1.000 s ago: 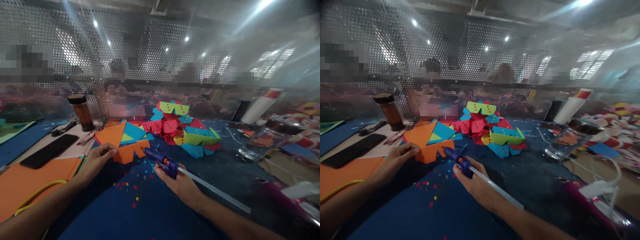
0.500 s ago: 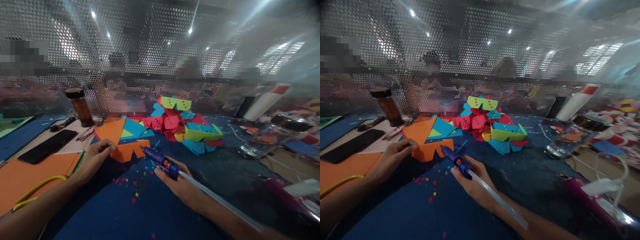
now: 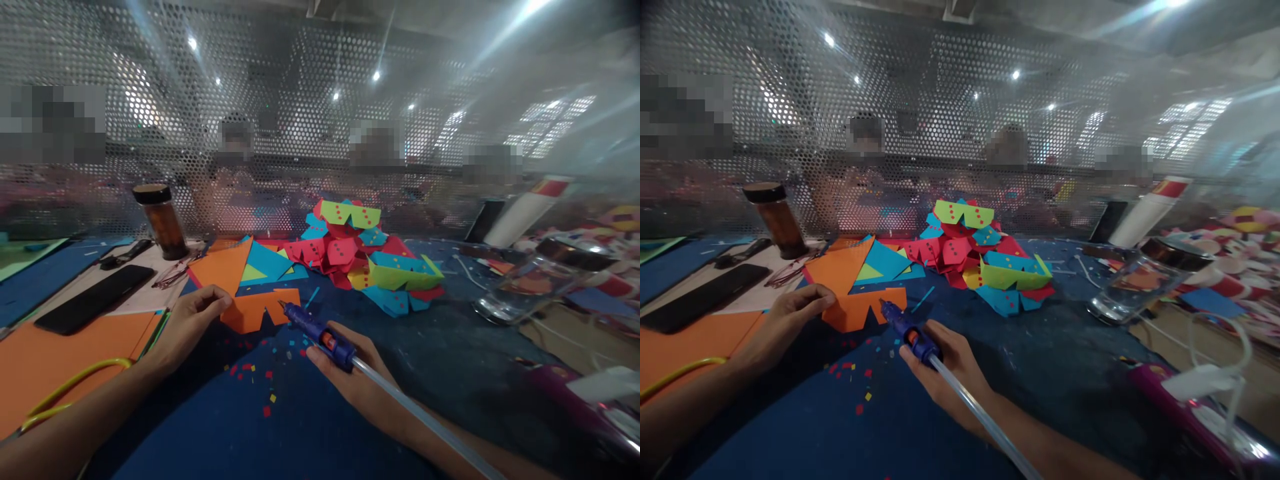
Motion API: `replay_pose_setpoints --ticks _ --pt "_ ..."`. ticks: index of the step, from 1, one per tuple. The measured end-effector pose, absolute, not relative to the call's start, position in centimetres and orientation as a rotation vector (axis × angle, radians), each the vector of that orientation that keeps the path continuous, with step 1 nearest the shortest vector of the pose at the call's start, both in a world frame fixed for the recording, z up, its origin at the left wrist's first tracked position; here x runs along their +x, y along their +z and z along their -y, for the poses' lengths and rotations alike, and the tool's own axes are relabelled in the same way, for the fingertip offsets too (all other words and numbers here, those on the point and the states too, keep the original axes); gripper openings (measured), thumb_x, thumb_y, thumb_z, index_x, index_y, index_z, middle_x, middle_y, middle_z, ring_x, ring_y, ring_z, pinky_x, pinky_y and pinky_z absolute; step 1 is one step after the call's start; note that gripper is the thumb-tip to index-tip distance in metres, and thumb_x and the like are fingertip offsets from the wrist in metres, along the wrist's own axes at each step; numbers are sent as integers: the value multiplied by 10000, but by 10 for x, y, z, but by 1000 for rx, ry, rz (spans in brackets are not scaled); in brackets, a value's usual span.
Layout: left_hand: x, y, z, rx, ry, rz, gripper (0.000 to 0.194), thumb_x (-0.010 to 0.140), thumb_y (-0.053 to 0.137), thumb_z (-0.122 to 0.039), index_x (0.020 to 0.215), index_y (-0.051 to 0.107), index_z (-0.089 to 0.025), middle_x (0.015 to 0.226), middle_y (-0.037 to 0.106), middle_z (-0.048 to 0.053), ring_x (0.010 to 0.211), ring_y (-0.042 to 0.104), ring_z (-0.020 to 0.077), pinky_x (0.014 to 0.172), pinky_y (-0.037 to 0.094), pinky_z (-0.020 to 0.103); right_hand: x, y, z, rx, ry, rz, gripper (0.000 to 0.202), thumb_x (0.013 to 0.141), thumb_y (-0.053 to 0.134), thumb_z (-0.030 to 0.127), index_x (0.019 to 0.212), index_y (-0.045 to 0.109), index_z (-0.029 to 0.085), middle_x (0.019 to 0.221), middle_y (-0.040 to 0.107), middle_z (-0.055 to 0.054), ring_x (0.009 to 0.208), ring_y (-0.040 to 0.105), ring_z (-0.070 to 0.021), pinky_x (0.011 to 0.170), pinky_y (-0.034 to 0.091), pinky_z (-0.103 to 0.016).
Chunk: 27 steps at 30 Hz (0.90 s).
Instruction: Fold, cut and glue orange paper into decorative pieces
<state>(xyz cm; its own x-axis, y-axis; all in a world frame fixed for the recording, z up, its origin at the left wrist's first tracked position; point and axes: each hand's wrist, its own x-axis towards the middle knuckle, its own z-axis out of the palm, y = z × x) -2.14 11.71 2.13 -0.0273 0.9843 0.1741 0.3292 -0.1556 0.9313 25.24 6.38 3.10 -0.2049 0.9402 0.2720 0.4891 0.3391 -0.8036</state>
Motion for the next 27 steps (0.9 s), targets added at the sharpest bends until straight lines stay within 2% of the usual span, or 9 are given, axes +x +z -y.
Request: replay_pose_setpoints --ticks 6,27 --pt "-21 21 -117 1554 1192 -1404 288 772 632 -473 676 632 -201 665 559 -7 643 485 164 564 372 246 251 37 -63 -1229 762 1854 332 881 574 399 649 424 215 640 399 38 560 381 -104 508 352 -235" --pt "-20 25 -115 1555 1191 -1396 292 739 646 -486 657 638 -206 661 574 -6 641 503 170 578 380 255 251 35 -64 -1221 836 1832 330 854 595 402 635 431 218 618 394 36 557 368 -111 488 330 -239"
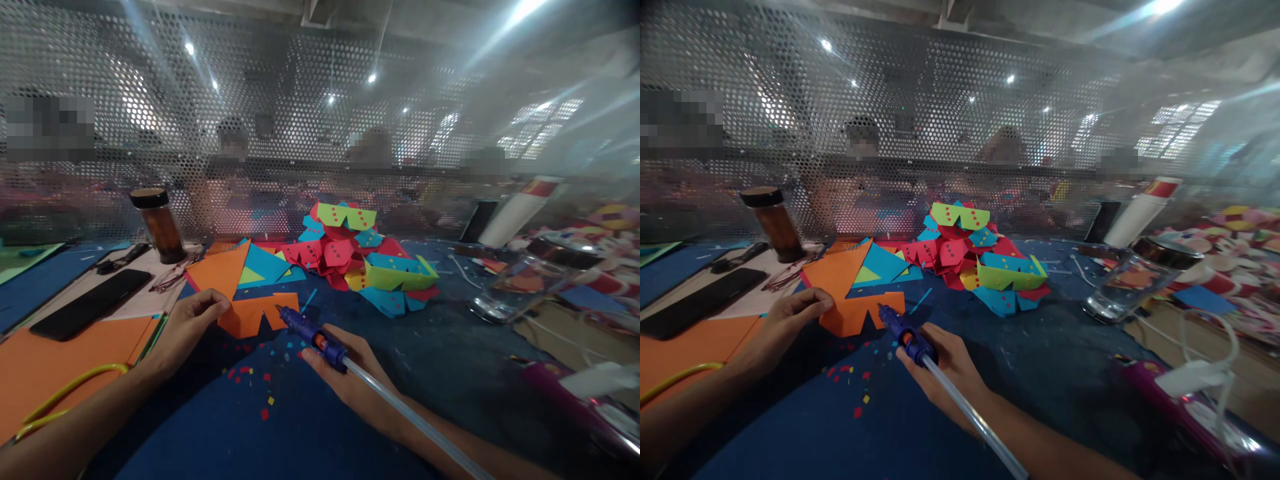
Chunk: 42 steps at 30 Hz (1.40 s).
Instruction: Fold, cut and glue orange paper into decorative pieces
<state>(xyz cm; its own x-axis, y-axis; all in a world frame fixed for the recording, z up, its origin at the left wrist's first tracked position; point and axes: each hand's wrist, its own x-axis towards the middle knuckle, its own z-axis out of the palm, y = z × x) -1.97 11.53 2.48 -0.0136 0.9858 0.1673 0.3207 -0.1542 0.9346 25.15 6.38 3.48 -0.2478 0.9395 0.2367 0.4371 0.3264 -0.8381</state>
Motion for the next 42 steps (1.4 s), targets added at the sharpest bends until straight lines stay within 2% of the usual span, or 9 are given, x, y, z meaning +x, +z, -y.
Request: replay_pose_setpoints --ticks 18,33,42 --pt "-19 25 -114 1559 1184 -1348 297 749 650 -487 659 630 -205 664 590 0 660 536 184 623 415 273 251 33 -66 -1255 898 1791 385 836 622 473 633 419 217 634 381 44 571 353 -110 499 330 -229" --pt "-19 26 -114 1568 1190 -1354 288 757 649 -471 662 635 -199 679 583 0 667 506 170 621 390 268 252 29 -67 -1246 878 1804 344 831 627 415 634 426 217 640 397 38 580 363 -113 519 348 -232" --pt "-19 25 -113 1558 1195 -1351 283 763 651 -464 672 637 -197 683 585 -8 672 516 165 624 397 257 251 29 -68 -1281 892 1790 336 826 605 438 637 441 215 617 388 40 559 357 -106 487 345 -222"
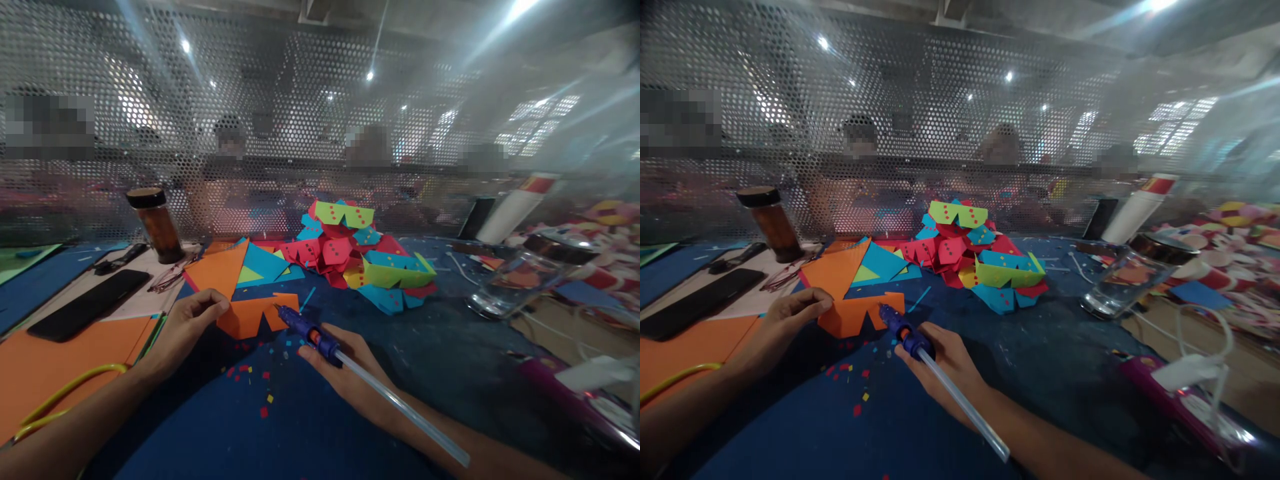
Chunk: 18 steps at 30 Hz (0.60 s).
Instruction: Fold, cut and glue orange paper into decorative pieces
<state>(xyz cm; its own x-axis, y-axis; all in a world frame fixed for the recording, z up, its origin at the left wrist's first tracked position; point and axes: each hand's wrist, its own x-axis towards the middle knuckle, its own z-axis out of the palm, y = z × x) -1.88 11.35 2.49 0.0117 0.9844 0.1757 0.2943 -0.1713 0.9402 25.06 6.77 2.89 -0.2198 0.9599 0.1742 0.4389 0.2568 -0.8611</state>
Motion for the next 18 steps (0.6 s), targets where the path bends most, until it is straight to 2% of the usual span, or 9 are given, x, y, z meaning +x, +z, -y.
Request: replay_pose_setpoints --ticks 5,11,14,18 --pt "-22 21 -116 1548 1221 -1367 286 770 655 -469 676 639 -199 677 571 -13 666 497 160 600 384 251 253 26 -67 -1318 785 1785 330 823 609 468 636 481 228 623 432 17 579 445 -136 511 413 -240" --pt "-27 16 -121 1517 1284 -1412 269 777 665 -456 700 645 -199 701 589 -13 695 514 164 619 385 257 262 21 -68 -1455 756 1766 305 801 643 542 796 648 237 700 569 -22 679 579 -195 558 477 -285" --pt "-30 15 -123 1488 1337 -1446 243 766 672 -434 711 650 -199 708 594 -16 707 515 163 641 390 260 267 30 -70 -1521 902 1758 316 817 637 531 857 657 219 694 588 -15 627 567 -169 526 450 -271" --pt "-34 13 -125 1437 1390 -1470 226 747 677 -426 720 651 -203 719 600 -19 701 517 161 638 398 260 277 44 -71 -1458 1187 1794 302 849 622 491 825 606 190 684 594 4 554 518 -113 519 427 -238"
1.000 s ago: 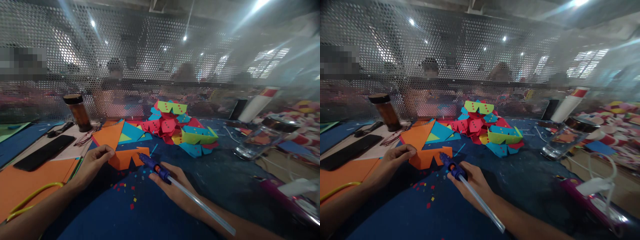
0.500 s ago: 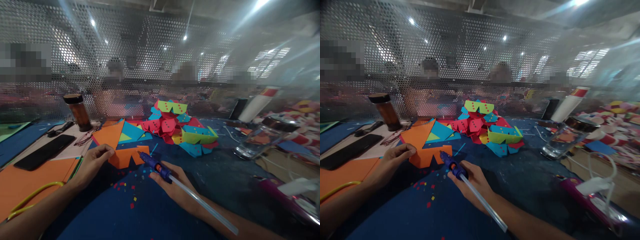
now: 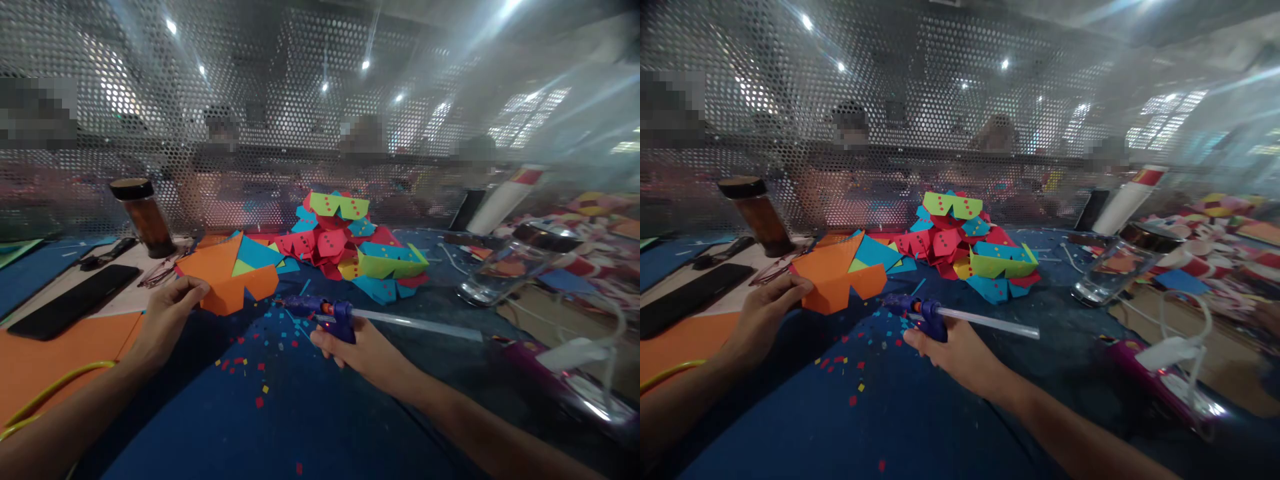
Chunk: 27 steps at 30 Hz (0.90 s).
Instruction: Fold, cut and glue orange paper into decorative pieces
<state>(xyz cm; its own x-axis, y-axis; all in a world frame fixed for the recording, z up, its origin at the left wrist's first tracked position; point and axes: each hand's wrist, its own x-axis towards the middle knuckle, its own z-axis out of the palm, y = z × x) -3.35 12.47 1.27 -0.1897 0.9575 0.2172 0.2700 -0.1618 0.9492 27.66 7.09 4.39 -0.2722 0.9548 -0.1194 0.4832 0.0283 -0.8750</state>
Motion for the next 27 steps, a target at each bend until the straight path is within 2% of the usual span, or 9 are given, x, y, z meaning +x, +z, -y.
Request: replay_pose_setpoints --ticks 6,11,18,27 --pt "-34 8 -127 1418 1390 -1475 215 739 681 -429 711 661 -217 718 608 -20 695 538 167 625 412 262 295 46 -67 -1585 1276 1926 323 843 633 502 871 602 181 680 615 -2 598 576 -130 565 442 -240" --pt "-36 6 -128 1433 1379 -1475 216 749 679 -435 710 656 -224 716 604 -20 691 527 169 616 403 266 299 49 -66 -1652 1182 2131 375 862 581 565 849 617 192 738 661 -27 684 630 -173 599 448 -259" --pt "-37 6 -127 1459 1367 -1471 202 761 689 -431 727 673 -233 704 607 -28 687 521 167 618 395 265 296 55 -64 -1700 1060 2238 393 881 539 568 787 625 196 710 642 -22 723 615 -192 618 440 -269" --pt "-36 7 -126 1463 1333 -1467 224 772 692 -447 736 669 -227 719 611 -25 701 534 168 652 414 263 295 51 -64 -1585 918 2224 352 851 608 513 670 601 212 627 595 -11 619 548 -173 524 376 -265"
